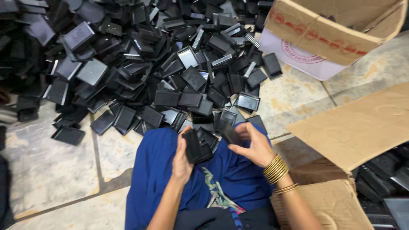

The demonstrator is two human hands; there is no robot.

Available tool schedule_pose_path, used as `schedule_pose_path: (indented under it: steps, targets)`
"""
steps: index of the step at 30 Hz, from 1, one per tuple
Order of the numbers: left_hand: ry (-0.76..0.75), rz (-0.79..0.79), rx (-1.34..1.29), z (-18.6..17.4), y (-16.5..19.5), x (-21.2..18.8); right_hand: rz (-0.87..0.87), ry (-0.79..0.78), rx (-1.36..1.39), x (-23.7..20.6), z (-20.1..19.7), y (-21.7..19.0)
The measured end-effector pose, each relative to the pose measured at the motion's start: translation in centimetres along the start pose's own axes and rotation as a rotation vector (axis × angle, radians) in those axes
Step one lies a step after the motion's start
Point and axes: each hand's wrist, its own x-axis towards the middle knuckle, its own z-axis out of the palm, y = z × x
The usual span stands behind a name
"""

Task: The person sits on the floor and repeatedly picks up two black plastic components from a large pile. They align and press the parts together by hand, then place the assembled unit into a nearby cardboard box. The process is repeated continuously throughout the clip.

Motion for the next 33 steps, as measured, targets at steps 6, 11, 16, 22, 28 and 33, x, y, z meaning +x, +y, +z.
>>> schedule_pose_path:
  steps: [6,11,16,22,28,33]
  targets:
    - [-0.086,0.000,0.082,1.1,-0.1,-0.3,0.052,0.011,0.450,-0.3,8.8,-4.1]
    - [-0.065,0.009,0.086,0.8,0.0,-0.6,0.042,-0.051,0.339,-0.2,9.3,-5.3]
    - [-0.089,-0.014,0.142,0.3,-0.1,-0.4,0.024,-0.064,0.293,-0.5,9.5,-5.2]
    - [-0.073,0.084,0.087,1.1,-0.1,-1.0,-0.145,-0.079,0.357,-0.2,10.4,-4.4]
    - [0.169,0.329,0.185,-0.1,0.4,-0.4,-0.160,-0.019,0.176,-0.9,9.0,-4.5]
    - [0.352,0.485,0.792,-1.3,-0.6,0.5,-0.251,-0.031,-0.059,-2.5,8.6,-5.7]
